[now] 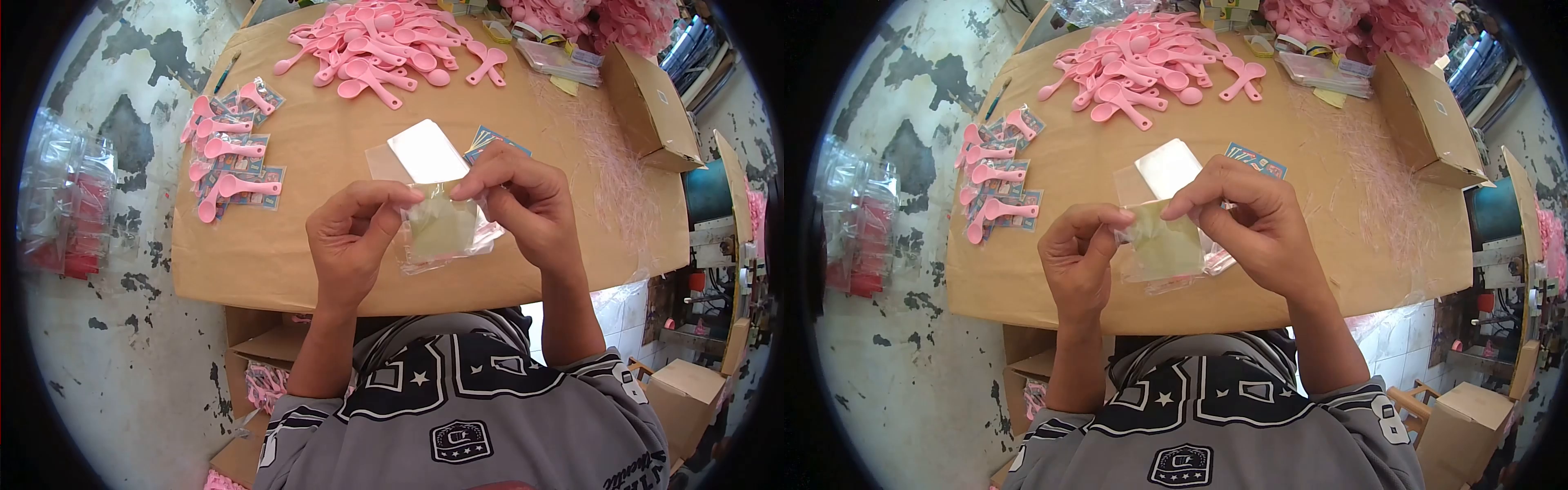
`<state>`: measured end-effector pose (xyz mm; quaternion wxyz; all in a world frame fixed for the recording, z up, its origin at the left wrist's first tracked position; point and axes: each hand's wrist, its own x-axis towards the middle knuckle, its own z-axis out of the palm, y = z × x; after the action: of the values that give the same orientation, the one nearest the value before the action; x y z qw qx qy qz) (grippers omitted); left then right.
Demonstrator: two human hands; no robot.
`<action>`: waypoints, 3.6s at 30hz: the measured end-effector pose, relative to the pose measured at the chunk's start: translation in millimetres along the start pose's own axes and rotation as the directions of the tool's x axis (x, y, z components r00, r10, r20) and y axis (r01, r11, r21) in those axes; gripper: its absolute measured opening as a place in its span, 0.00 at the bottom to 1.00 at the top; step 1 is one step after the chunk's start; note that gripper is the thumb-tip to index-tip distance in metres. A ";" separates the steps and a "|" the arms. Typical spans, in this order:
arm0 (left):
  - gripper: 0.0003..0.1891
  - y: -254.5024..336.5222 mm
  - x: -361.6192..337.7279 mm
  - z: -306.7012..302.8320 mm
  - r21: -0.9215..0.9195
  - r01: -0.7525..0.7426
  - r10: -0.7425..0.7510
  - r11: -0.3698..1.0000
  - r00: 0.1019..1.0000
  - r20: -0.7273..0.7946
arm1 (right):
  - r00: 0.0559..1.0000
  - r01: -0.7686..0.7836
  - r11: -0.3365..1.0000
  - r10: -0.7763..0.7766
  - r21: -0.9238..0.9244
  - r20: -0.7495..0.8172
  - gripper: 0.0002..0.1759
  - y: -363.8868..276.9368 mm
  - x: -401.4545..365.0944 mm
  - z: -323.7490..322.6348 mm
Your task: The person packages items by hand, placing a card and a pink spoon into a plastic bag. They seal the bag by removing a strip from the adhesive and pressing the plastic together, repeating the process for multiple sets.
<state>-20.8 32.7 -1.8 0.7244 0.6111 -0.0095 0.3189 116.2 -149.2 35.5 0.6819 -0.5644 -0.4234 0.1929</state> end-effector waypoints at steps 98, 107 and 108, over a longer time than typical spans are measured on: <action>0.35 -18.4 -5.6 15.7 -0.388 0.220 -0.363 0.895 0.865 -0.346 | 0.883 -0.420 0.904 0.428 0.084 -0.194 0.12 25.5 -29.6 28.1; 0.35 -12.8 -3.9 24.2 -0.304 0.231 -0.321 0.924 0.902 -0.289 | 0.897 -0.413 0.906 0.422 0.089 -0.132 0.16 14.2 -21.8 9.9; 0.35 -14.0 -5.3 24.4 -0.297 0.230 -0.312 0.927 0.912 -0.268 | 0.902 -0.383 0.918 0.395 0.101 -0.175 0.15 15.0 -20.1 12.5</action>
<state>-9.2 7.8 -10.0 0.8276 0.4489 0.1483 0.3025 98.1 -152.2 14.3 0.6850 -0.6313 -0.2281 0.2833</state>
